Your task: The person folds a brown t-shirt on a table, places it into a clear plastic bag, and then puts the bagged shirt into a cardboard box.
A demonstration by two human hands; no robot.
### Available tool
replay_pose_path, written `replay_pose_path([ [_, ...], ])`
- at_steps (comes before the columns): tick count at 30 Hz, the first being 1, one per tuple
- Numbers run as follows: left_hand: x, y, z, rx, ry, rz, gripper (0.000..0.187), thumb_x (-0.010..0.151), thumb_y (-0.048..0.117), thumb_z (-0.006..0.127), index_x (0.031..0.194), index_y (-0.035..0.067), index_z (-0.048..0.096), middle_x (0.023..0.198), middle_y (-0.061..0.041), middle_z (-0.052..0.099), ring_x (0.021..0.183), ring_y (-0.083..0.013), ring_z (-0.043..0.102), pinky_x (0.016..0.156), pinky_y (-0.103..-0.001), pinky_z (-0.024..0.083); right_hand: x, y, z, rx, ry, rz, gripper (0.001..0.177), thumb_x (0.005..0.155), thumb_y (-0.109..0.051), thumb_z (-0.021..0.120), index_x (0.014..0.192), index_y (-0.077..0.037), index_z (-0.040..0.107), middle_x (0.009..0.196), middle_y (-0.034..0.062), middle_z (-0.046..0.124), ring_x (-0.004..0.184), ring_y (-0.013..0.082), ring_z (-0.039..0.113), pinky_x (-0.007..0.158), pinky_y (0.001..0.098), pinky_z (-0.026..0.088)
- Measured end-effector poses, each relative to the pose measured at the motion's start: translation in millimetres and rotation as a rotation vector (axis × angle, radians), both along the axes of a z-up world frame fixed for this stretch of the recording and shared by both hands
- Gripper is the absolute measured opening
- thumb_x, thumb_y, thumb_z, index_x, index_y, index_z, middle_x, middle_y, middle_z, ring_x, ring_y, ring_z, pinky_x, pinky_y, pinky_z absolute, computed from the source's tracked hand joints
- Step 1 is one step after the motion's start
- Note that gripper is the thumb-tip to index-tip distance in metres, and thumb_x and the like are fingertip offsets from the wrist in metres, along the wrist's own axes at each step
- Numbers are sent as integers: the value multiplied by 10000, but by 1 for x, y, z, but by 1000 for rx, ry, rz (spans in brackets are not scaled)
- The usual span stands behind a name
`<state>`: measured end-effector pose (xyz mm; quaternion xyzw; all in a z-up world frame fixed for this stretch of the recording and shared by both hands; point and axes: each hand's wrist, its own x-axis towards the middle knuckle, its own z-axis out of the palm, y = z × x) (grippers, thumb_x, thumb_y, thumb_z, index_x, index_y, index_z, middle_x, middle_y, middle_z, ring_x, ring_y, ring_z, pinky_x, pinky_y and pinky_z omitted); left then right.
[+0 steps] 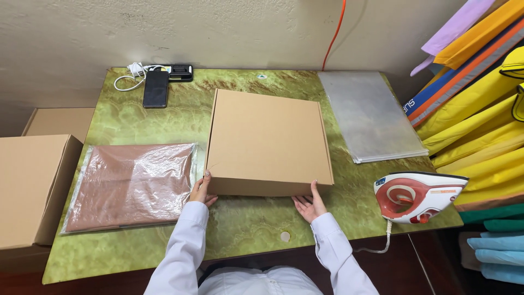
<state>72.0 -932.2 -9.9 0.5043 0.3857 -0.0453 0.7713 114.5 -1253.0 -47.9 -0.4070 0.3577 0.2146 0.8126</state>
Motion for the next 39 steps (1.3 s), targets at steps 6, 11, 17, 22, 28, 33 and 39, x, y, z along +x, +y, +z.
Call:
replay_pose_path([
  [6,25,12,-80,281,24,-149,696,687,512,715,1229,144,480,914,-297,581,682,-365,635,585,-346,562,24,-24,-50,-113,-120,20,491,740,-411,700,974,-79,423,933,66,548,910,228,594,583,207,500],
  [11,49,27,-97,494,-30,-200,295,787,347,597,877,71,651,498,-139,593,448,-232,620,461,-286,536,51,-27,-24,-198,-299,67,278,813,-258,635,919,-75,455,929,130,623,853,250,638,542,212,519],
  [17,62,28,5,908,-49,-350,378,795,505,466,658,171,577,393,26,562,482,-154,623,615,-252,475,71,-16,38,-260,-502,70,251,851,-257,563,843,-82,384,878,194,642,772,249,659,523,191,502],
  [22,77,23,72,913,-220,-261,375,821,514,443,677,190,561,415,14,564,514,-163,623,633,-260,481,81,-7,119,-291,-670,-2,228,858,-249,554,833,-89,393,865,192,644,746,234,664,519,182,500],
  [28,92,19,162,760,-551,-82,282,861,339,492,707,116,571,439,-94,560,439,-185,600,453,-232,494,103,3,199,-264,-802,16,211,862,-273,544,836,-111,412,895,139,656,772,189,663,567,182,510],
  [33,141,33,215,548,-642,-168,326,882,370,482,853,45,463,649,-185,623,511,-225,631,471,-265,519,138,22,270,-265,-903,124,214,871,-293,532,876,-102,436,955,119,648,800,155,659,575,160,511],
  [39,187,43,258,472,-659,-177,318,892,363,449,952,57,386,824,-190,646,714,-225,659,640,-313,522,196,43,310,-526,-958,262,369,892,-439,453,966,-78,450,951,101,647,804,125,651,589,148,503],
])
